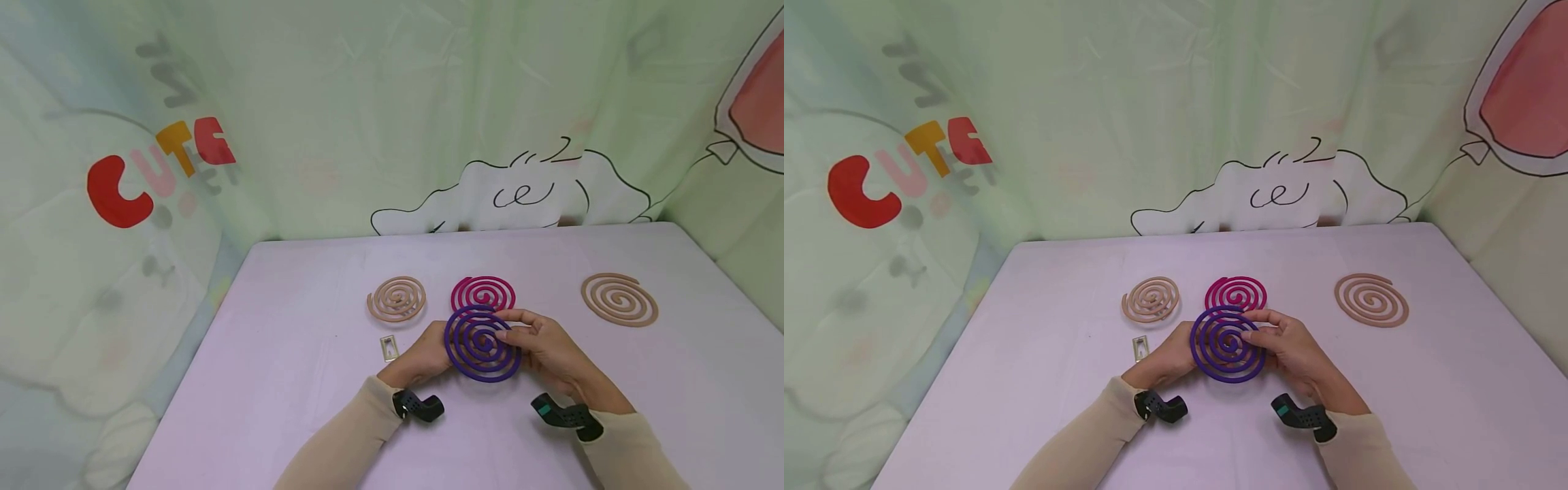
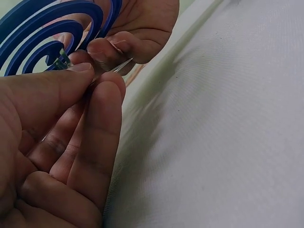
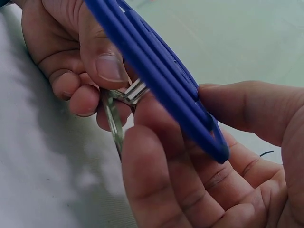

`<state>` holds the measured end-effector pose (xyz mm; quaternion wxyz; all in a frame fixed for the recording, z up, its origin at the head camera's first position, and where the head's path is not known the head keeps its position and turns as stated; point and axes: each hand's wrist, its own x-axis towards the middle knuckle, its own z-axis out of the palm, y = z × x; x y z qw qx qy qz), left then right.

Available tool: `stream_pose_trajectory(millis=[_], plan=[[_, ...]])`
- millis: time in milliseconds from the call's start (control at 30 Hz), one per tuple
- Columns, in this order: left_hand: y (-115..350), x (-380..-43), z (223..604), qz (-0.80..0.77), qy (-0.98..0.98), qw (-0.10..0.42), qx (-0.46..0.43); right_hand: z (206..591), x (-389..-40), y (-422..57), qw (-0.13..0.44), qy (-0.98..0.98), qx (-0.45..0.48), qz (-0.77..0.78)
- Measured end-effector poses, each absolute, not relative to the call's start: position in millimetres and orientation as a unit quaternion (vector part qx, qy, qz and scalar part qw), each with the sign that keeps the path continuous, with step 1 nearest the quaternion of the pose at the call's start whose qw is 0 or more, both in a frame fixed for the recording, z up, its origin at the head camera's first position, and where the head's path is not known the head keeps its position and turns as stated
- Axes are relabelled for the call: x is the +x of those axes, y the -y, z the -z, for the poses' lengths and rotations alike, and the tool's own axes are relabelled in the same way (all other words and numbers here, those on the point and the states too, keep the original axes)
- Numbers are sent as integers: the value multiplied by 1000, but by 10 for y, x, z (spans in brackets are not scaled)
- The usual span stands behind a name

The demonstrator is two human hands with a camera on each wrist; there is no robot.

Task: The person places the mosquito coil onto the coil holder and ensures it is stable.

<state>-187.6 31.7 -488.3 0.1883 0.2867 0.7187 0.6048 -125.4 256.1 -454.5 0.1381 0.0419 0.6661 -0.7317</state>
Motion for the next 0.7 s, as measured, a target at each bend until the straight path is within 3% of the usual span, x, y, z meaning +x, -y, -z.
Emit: stream_pose_trajectory(millis=[700], plan=[[-334, -1864, 4858, -603, -715, 237, 262, 4546, -1240, -2634, 140, -701, 44, 698]])
